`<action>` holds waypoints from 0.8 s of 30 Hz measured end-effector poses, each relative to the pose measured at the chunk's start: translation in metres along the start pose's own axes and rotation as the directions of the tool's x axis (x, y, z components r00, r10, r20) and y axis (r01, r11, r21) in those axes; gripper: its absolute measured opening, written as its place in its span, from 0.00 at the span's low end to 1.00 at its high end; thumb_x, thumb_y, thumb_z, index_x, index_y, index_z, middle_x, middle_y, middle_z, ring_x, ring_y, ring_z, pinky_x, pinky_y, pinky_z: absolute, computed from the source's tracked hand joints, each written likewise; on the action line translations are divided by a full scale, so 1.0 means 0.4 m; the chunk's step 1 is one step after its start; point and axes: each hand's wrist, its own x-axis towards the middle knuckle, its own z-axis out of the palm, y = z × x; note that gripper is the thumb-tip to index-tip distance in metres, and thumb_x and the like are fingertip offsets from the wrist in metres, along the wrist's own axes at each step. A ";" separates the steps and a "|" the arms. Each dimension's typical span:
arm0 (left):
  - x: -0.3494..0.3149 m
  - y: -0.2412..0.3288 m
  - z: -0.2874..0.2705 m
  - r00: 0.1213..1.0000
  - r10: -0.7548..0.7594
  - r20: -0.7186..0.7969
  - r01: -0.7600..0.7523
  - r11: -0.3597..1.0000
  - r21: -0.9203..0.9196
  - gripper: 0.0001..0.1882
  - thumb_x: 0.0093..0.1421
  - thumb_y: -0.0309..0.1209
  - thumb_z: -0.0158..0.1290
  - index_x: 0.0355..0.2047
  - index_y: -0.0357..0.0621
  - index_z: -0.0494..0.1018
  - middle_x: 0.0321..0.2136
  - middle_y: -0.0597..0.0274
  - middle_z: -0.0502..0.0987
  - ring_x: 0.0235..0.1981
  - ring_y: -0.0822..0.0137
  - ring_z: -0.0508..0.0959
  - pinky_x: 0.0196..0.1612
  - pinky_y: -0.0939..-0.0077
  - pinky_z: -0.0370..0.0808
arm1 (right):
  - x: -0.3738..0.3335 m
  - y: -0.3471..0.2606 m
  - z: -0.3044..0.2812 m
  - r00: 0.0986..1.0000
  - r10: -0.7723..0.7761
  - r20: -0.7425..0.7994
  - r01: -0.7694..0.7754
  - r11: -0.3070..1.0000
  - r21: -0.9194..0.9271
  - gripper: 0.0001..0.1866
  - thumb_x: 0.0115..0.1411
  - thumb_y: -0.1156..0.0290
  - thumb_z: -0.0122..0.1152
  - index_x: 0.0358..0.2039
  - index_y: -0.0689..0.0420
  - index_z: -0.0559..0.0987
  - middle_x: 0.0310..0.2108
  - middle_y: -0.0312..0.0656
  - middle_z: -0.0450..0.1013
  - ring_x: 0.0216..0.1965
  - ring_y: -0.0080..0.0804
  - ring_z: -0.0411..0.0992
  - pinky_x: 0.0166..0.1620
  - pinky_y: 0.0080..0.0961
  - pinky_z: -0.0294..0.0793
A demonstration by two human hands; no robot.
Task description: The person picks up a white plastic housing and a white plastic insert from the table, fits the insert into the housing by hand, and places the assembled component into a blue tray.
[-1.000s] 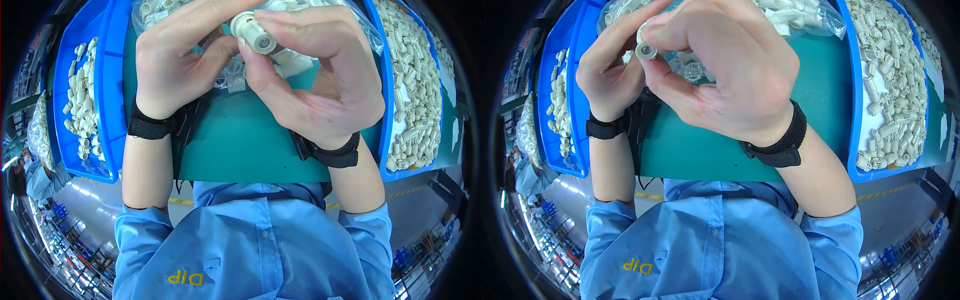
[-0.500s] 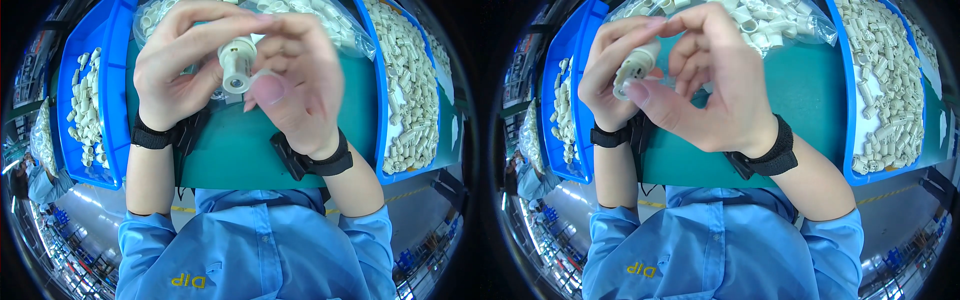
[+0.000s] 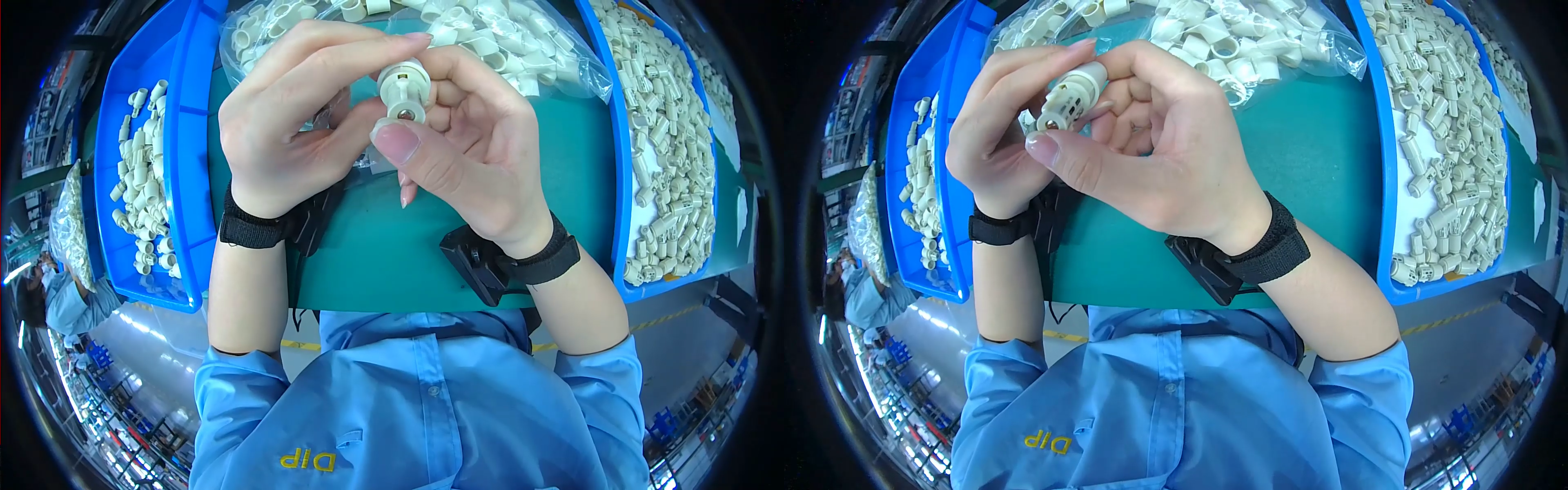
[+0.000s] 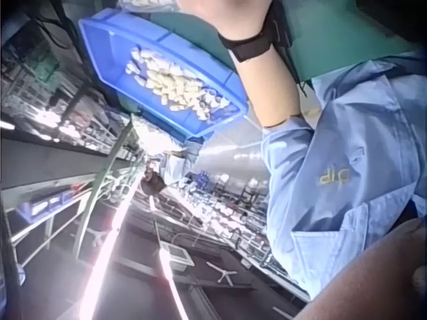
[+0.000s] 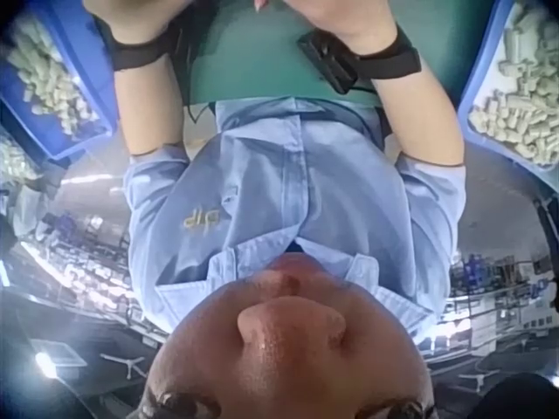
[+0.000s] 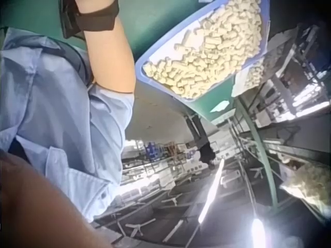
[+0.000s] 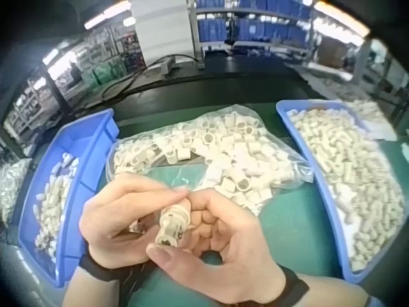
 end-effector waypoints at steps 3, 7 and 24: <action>-0.006 0.000 -0.005 0.997 -0.075 0.009 0.075 0.997 -0.026 0.22 0.50 0.25 0.64 0.48 0.34 0.79 0.39 0.57 0.81 0.32 0.74 0.75 0.29 0.85 0.67 | -0.002 -0.008 0.005 0.997 0.075 0.003 -0.075 0.994 0.083 0.22 0.60 0.71 0.64 0.51 0.68 0.71 0.35 0.42 0.74 0.26 0.20 0.74 0.24 0.16 0.75; -0.007 -0.006 -0.004 0.997 -0.080 -0.002 0.080 0.996 -0.041 0.22 0.50 0.24 0.63 0.48 0.34 0.79 0.36 0.59 0.82 0.29 0.76 0.72 0.26 0.86 0.63 | -0.002 -0.010 0.007 0.995 0.098 -0.002 -0.097 0.988 0.116 0.22 0.60 0.71 0.64 0.51 0.68 0.71 0.33 0.41 0.74 0.23 0.20 0.73 0.23 0.17 0.75; 0.003 -0.009 0.002 0.999 -0.031 -0.024 0.029 0.996 -0.087 0.24 0.45 0.14 0.61 0.46 0.40 0.81 0.34 0.61 0.81 0.25 0.77 0.73 0.23 0.86 0.67 | 0.000 0.003 0.002 0.997 0.074 -0.014 -0.074 0.997 0.014 0.17 0.60 0.72 0.65 0.45 0.66 0.71 0.31 0.39 0.74 0.24 0.18 0.72 0.22 0.15 0.73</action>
